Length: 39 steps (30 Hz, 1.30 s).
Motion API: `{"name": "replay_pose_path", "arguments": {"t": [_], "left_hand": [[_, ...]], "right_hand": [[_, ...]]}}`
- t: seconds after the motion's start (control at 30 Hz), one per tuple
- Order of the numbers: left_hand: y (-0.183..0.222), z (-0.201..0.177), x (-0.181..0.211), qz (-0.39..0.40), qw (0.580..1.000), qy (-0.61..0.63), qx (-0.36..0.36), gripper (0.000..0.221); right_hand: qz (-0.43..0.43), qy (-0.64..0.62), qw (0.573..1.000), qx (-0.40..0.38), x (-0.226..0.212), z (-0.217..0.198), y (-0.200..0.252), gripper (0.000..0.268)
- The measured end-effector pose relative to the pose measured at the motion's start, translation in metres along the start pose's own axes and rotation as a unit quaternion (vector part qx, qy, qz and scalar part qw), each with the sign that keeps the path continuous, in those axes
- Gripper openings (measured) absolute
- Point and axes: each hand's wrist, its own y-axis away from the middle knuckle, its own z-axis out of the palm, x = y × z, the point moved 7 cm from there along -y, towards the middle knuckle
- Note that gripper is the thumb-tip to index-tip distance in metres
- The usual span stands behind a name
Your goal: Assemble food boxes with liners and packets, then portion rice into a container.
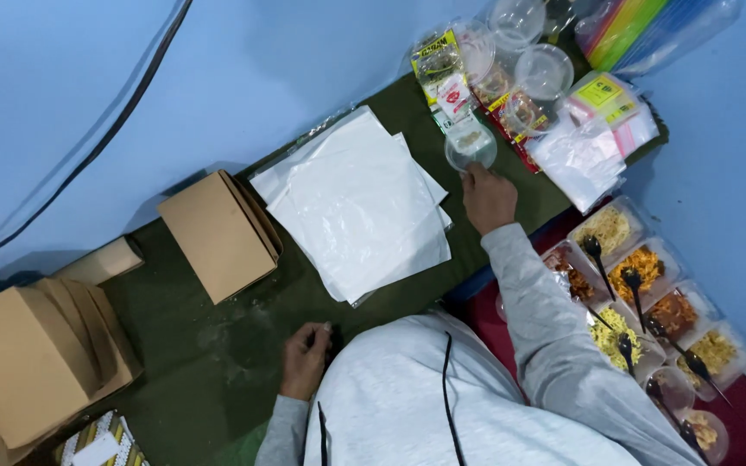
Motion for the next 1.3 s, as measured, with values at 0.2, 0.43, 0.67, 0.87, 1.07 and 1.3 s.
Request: {"name": "replay_pose_path", "arguments": {"t": [0.2,0.43,0.67,0.87,1.07,1.3], "left_hand": [[-0.006,0.000,-0.001,-0.004,0.999,-0.036,-0.020,0.024],[-0.012,0.000,-0.014,-0.069,0.996,0.033,-0.037,0.018],[-0.019,-0.001,-0.010,-0.062,0.994,0.076,-0.041,0.015],[-0.016,-0.003,-0.007,-0.069,0.993,0.097,-0.022,0.014],[-0.015,-0.005,-0.001,-0.075,0.992,0.104,-0.012,0.016],[-0.014,-0.006,-0.003,-0.084,0.991,0.100,-0.006,0.018]], "right_hand": [[0.021,0.007,1.000,0.014,0.010,0.006,0.021,0.045],[0.049,0.081,0.995,0.010,-0.021,-0.046,0.052,0.031],[0.145,-0.144,0.936,-0.285,-0.053,-0.025,0.086,0.046],[0.156,-0.116,0.948,-0.252,-0.030,0.017,0.085,0.024],[0.162,-0.104,0.940,-0.280,-0.034,-0.007,0.073,0.036],[0.126,-0.127,0.931,-0.318,-0.076,-0.027,0.088,0.039]]}}
